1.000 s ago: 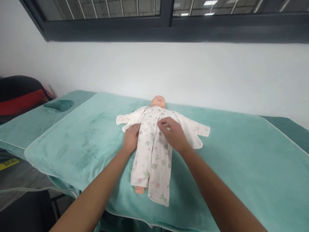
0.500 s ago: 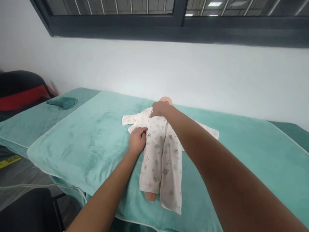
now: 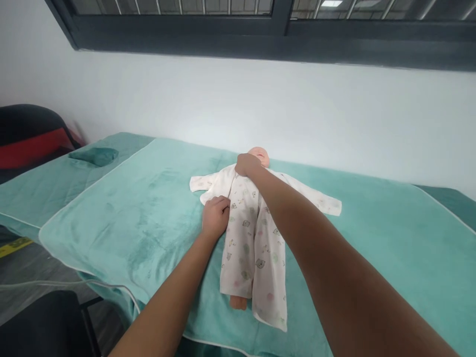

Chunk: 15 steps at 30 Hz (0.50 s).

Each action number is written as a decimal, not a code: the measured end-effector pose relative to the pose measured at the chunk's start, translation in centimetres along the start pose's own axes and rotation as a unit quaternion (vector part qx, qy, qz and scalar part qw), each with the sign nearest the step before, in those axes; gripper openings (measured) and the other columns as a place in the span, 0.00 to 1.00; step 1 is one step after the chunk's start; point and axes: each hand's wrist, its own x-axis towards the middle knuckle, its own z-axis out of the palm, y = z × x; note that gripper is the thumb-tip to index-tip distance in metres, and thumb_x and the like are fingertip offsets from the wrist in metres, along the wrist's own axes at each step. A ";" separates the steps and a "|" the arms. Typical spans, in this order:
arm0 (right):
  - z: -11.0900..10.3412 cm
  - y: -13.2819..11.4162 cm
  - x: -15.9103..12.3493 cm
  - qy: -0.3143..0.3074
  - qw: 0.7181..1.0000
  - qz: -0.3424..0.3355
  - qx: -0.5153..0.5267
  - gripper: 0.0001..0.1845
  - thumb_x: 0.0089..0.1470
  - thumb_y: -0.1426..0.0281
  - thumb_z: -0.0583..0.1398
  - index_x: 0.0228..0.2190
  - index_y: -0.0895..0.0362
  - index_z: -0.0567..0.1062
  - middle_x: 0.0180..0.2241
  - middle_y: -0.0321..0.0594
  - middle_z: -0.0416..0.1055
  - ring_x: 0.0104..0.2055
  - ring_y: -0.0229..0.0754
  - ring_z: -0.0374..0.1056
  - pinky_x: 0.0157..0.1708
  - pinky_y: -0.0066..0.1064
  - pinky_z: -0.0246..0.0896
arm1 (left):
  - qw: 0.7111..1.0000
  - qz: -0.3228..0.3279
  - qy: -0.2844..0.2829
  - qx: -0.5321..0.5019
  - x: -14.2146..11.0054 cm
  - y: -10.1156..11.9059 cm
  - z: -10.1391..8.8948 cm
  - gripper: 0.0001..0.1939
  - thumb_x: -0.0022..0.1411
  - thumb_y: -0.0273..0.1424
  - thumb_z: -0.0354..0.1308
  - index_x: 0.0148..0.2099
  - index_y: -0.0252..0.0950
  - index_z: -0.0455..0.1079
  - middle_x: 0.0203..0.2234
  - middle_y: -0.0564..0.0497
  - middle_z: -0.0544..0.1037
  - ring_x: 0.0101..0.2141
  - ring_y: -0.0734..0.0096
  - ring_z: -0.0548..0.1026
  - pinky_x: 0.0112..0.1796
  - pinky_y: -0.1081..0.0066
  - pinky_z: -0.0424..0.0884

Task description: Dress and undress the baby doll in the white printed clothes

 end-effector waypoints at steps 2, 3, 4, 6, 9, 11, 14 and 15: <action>0.3 0.1 -0.2 0.017 1.000 0.019 0.007 0.19 0.60 0.66 0.57 0.45 0.69 0.75 0.41 0.61 0.73 0.46 0.53 0.69 0.44 0.37 0.63 | 1.000 0.006 -0.004 -0.014 -0.1 0.1 -0.1 0.12 0.61 0.22 0.50 0.29 0.38 0.71 0.34 0.49 0.78 0.38 0.61 0.72 0.39 0.62 0.61; 0.5 0.1 -0.2 0.024 0.999 0.027 0.010 0.20 0.60 0.67 0.56 0.47 0.69 0.74 0.42 0.62 0.73 0.46 0.54 0.69 0.43 0.37 0.63 | 1.000 0.000 -0.001 -0.028 -0.1 0.1 -0.2 0.12 0.61 0.22 0.50 0.30 0.38 0.71 0.34 0.49 0.79 0.37 0.61 0.72 0.40 0.62 0.61; 0.6 0.1 -0.3 0.029 0.999 0.033 0.012 0.20 0.61 0.67 0.56 0.48 0.69 0.74 0.42 0.62 0.72 0.46 0.54 0.69 0.42 0.37 0.63 | 0.999 -0.012 0.006 -0.048 -0.1 0.2 -0.3 0.11 0.61 0.22 0.50 0.31 0.38 0.71 0.33 0.50 0.78 0.37 0.62 0.72 0.39 0.63 0.61; 0.8 0.0 -0.5 0.034 0.998 0.039 0.018 0.21 0.61 0.66 0.56 0.49 0.68 0.73 0.43 0.62 0.72 0.46 0.54 0.69 0.42 0.37 0.63 | 0.994 -0.045 0.020 -0.099 0.0 0.4 -0.6 0.09 0.64 0.27 0.50 0.34 0.38 0.71 0.30 0.51 0.78 0.34 0.64 0.72 0.39 0.64 0.61; 1.0 -0.1 -0.6 0.031 0.999 0.036 0.024 0.21 0.61 0.64 0.56 0.48 0.66 0.74 0.42 0.60 0.73 0.46 0.53 0.70 0.42 0.37 0.63 | 0.983 -0.073 0.014 -0.166 0.0 0.7 -0.9 0.12 0.65 0.37 0.53 0.32 0.37 0.70 0.24 0.54 0.74 0.28 0.68 0.69 0.37 0.67 0.60; 0.9 -0.1 -0.5 0.027 0.999 0.029 0.027 0.20 0.61 0.63 0.56 0.46 0.66 0.75 0.42 0.59 0.74 0.46 0.53 0.70 0.43 0.38 0.63 | 0.977 -0.081 -0.005 -0.199 0.1 0.5 -1.0 0.15 0.64 0.40 0.54 0.28 0.37 0.69 0.19 0.56 0.70 0.25 0.71 0.66 0.34 0.69 0.59; 0.8 0.1 -0.4 0.025 0.999 0.022 0.029 0.21 0.61 0.62 0.56 0.46 0.66 0.76 0.42 0.58 0.74 0.47 0.53 0.70 0.45 0.39 0.62 | 0.953 -0.110 -0.038 -0.280 0.2 0.0 -1.0 0.17 0.62 0.40 0.55 0.25 0.36 0.67 0.17 0.57 0.64 0.23 0.74 0.61 0.30 0.72 0.57; 0.7 0.2 -0.3 0.026 0.999 0.021 0.029 0.21 0.60 0.62 0.56 0.45 0.66 0.76 0.42 0.58 0.74 0.47 0.53 0.69 0.45 0.39 0.62 | 0.938 -0.120 -0.051 -0.321 0.2 -0.3 -1.0 0.17 0.62 0.40 0.56 0.24 0.36 0.66 0.17 0.57 0.64 0.23 0.74 0.61 0.29 0.72 0.57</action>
